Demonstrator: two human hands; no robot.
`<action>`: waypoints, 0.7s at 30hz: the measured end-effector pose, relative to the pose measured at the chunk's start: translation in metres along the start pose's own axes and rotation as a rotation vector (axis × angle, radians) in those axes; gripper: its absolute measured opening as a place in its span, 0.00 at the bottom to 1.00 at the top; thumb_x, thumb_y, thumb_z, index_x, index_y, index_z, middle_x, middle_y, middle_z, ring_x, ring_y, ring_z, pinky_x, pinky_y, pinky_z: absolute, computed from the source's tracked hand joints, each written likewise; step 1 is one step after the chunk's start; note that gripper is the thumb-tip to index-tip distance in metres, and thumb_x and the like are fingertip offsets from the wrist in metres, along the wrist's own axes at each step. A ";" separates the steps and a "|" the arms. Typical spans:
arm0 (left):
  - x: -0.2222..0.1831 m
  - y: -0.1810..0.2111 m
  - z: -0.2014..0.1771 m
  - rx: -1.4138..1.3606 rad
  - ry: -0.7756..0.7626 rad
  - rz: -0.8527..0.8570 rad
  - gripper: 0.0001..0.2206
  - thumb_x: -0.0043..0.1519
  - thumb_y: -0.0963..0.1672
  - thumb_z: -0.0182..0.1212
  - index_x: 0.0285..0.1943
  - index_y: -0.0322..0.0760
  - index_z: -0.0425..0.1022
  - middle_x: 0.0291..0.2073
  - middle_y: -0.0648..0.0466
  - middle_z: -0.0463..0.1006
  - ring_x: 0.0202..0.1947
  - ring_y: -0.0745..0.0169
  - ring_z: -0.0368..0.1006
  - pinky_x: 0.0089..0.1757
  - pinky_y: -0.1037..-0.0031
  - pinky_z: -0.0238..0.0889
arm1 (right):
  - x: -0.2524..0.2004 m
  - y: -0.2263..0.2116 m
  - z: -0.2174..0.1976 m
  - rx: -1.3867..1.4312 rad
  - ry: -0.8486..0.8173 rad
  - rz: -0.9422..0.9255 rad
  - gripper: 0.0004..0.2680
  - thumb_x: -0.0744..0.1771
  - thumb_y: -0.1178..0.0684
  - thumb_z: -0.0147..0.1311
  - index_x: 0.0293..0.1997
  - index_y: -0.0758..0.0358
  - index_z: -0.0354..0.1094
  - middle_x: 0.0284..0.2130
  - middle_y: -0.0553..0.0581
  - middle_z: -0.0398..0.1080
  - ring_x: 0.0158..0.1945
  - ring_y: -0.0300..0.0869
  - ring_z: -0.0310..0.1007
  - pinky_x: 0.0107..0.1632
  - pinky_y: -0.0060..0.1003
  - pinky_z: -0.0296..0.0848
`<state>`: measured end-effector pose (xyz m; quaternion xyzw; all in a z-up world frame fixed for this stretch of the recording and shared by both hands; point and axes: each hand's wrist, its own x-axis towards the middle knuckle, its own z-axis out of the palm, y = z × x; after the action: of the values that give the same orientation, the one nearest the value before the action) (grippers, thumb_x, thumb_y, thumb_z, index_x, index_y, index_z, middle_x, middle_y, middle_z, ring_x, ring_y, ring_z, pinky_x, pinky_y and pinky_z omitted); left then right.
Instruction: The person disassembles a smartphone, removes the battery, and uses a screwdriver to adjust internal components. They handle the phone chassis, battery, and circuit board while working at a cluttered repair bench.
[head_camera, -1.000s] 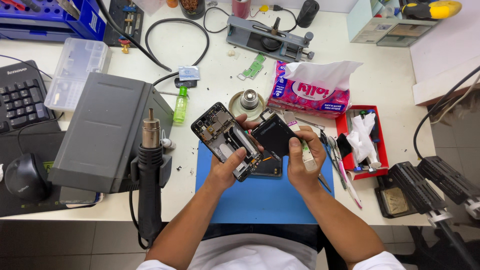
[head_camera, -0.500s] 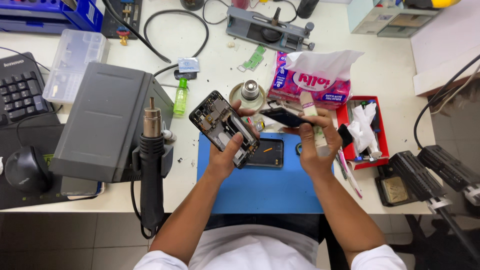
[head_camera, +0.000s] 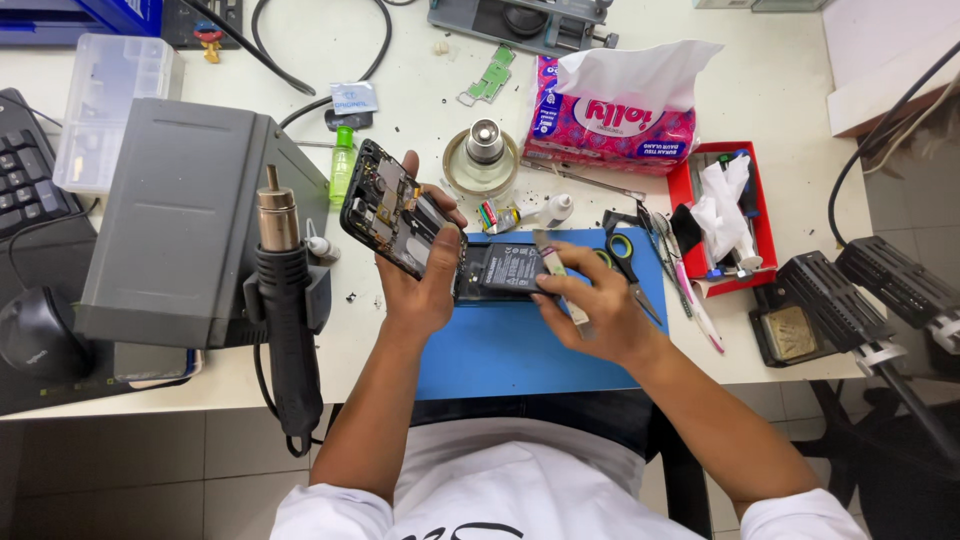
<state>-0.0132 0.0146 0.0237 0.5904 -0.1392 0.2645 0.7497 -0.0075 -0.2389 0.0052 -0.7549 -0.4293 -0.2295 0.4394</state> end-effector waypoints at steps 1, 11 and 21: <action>0.000 0.001 0.000 0.001 0.002 0.002 0.33 0.78 0.42 0.59 0.90 0.28 0.48 0.56 0.46 0.74 0.52 0.59 0.80 0.48 0.67 0.78 | 0.007 -0.005 0.001 0.002 -0.001 -0.002 0.08 0.65 0.62 0.71 0.48 0.66 0.82 0.48 0.69 0.78 0.54 0.69 0.85 0.51 0.56 0.88; -0.007 0.004 -0.010 -0.045 -0.032 -0.061 0.28 0.79 0.41 0.56 0.88 0.26 0.52 0.53 0.45 0.75 0.49 0.56 0.80 0.50 0.62 0.78 | 0.021 -0.005 0.021 -0.063 -0.208 -0.082 0.05 0.69 0.63 0.64 0.48 0.65 0.75 0.49 0.64 0.75 0.62 0.66 0.81 0.53 0.57 0.89; 0.003 0.024 -0.011 -0.521 -0.108 -0.364 0.31 0.79 0.55 0.43 0.66 0.15 0.73 0.41 0.32 0.81 0.38 0.38 0.87 0.32 0.55 0.82 | 0.020 -0.003 0.023 -0.083 -0.313 -0.064 0.05 0.69 0.59 0.64 0.49 0.65 0.76 0.49 0.64 0.75 0.66 0.64 0.78 0.61 0.57 0.85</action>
<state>-0.0253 0.0295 0.0416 0.4069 -0.1341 0.0498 0.9022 -0.0004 -0.2100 0.0093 -0.7848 -0.5066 -0.1408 0.3281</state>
